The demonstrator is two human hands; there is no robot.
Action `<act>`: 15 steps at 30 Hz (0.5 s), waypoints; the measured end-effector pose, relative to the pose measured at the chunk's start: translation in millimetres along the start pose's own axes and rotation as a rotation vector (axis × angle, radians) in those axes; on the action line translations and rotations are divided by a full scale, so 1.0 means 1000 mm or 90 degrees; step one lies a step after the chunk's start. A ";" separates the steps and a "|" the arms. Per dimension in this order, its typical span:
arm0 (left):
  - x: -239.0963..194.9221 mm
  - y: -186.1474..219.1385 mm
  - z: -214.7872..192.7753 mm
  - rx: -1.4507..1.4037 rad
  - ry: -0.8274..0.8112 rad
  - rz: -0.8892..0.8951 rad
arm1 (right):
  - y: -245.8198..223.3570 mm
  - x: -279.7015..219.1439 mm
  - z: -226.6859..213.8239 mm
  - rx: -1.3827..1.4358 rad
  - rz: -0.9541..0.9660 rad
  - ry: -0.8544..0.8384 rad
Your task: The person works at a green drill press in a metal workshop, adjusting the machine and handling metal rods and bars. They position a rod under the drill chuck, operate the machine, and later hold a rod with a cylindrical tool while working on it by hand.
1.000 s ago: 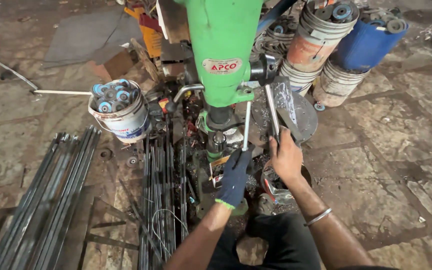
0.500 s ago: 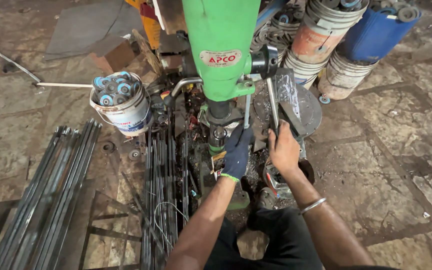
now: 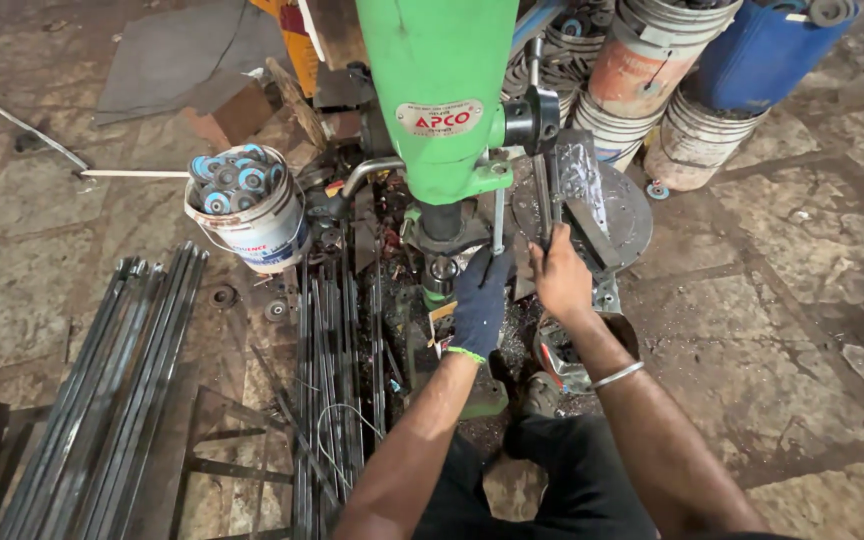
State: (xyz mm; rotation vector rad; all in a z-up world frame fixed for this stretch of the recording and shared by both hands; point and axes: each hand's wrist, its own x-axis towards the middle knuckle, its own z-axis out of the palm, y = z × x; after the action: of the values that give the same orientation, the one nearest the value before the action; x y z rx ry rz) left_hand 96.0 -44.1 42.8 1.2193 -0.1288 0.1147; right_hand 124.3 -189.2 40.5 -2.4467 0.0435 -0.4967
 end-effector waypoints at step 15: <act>-0.015 -0.005 -0.004 0.322 0.023 0.080 | -0.014 -0.053 -0.018 0.113 -0.096 0.215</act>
State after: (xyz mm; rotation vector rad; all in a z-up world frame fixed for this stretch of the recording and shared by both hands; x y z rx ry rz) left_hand 82.3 -42.0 34.6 1.7119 -0.1497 0.2926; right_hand 67.6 -181.0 44.1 -2.1800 -0.0427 -0.9361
